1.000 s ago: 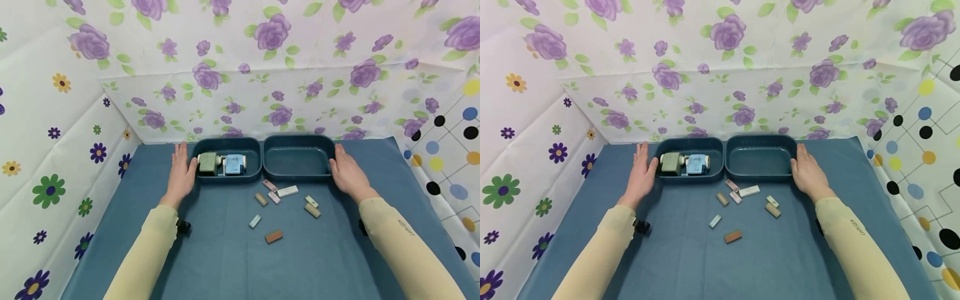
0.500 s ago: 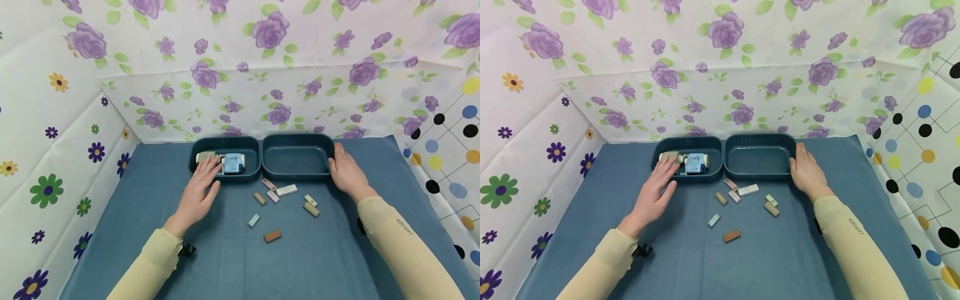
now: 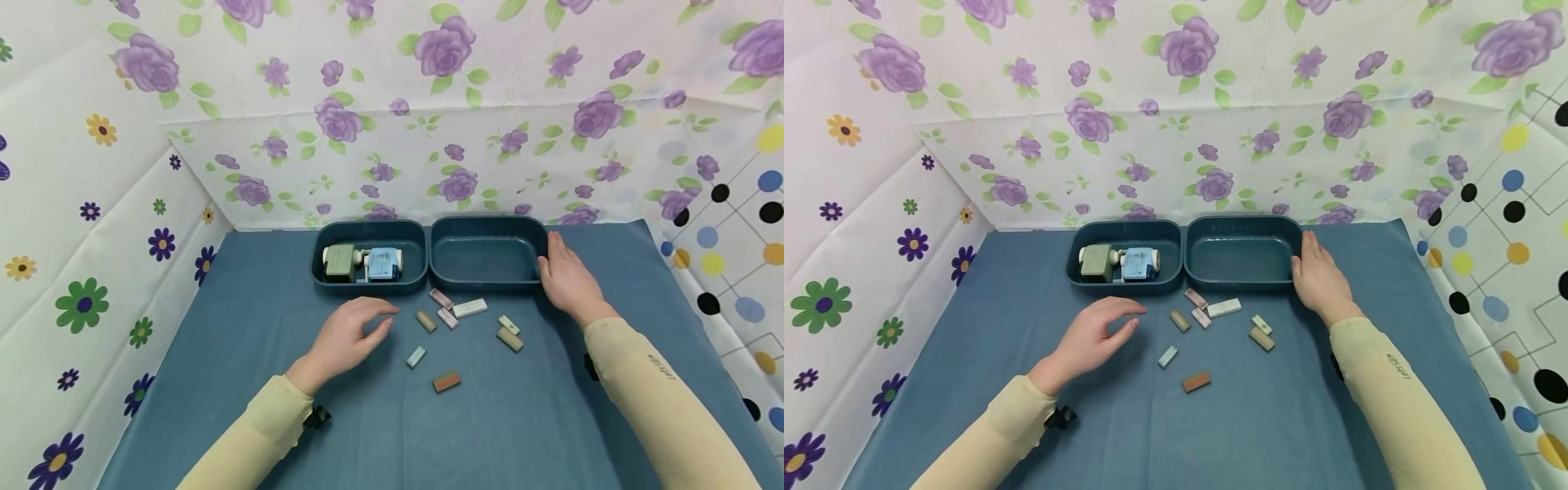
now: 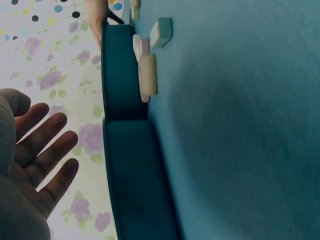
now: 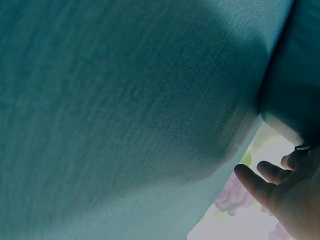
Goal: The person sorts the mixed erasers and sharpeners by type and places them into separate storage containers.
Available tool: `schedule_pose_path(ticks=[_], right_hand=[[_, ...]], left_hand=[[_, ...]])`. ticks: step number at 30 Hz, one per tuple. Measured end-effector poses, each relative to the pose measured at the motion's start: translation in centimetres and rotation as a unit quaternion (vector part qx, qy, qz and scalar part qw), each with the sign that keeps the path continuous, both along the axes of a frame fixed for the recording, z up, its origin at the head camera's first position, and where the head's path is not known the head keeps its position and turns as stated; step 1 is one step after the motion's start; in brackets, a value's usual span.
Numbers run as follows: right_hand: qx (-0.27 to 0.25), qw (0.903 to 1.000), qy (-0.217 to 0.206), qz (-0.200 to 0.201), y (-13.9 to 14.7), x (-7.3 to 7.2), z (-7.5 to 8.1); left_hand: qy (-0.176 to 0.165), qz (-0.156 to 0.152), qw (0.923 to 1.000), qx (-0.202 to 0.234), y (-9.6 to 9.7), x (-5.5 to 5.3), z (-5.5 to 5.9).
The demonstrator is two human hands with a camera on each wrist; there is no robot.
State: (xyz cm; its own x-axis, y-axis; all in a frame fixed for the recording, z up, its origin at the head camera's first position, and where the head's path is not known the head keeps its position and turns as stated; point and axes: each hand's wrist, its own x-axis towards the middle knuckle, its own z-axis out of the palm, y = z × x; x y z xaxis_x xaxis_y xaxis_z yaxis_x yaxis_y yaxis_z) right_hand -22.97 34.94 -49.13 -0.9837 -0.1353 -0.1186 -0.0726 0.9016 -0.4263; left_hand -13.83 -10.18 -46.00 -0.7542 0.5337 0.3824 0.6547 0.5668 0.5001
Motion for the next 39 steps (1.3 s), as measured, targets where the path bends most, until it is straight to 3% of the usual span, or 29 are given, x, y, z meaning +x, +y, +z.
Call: schedule_pose_path(ticks=[7,17,27,39], right_hand=[[0.001,1.0,0.0,-0.003,0.2,-0.1,0.0],[0.007,1.0,-0.004,-0.005,0.2,-0.2,0.5],[0.006,0.9999,-0.01,-0.005,0.1,-0.3,0.4],[0.002,0.9999,-0.014,-0.007,-0.1,-0.1,0.3]], left_hand=[[-0.042,-0.021,0.9979,-0.044,1.5,0.1,-0.5],[-0.079,-0.111,0.9817,-0.134,3.9,0.4,-0.7],[-0.059,-0.217,0.9523,-0.206,7.1,0.8,-1.1],[-0.043,-0.239,0.9387,-0.245,8.3,1.1,-1.9]])
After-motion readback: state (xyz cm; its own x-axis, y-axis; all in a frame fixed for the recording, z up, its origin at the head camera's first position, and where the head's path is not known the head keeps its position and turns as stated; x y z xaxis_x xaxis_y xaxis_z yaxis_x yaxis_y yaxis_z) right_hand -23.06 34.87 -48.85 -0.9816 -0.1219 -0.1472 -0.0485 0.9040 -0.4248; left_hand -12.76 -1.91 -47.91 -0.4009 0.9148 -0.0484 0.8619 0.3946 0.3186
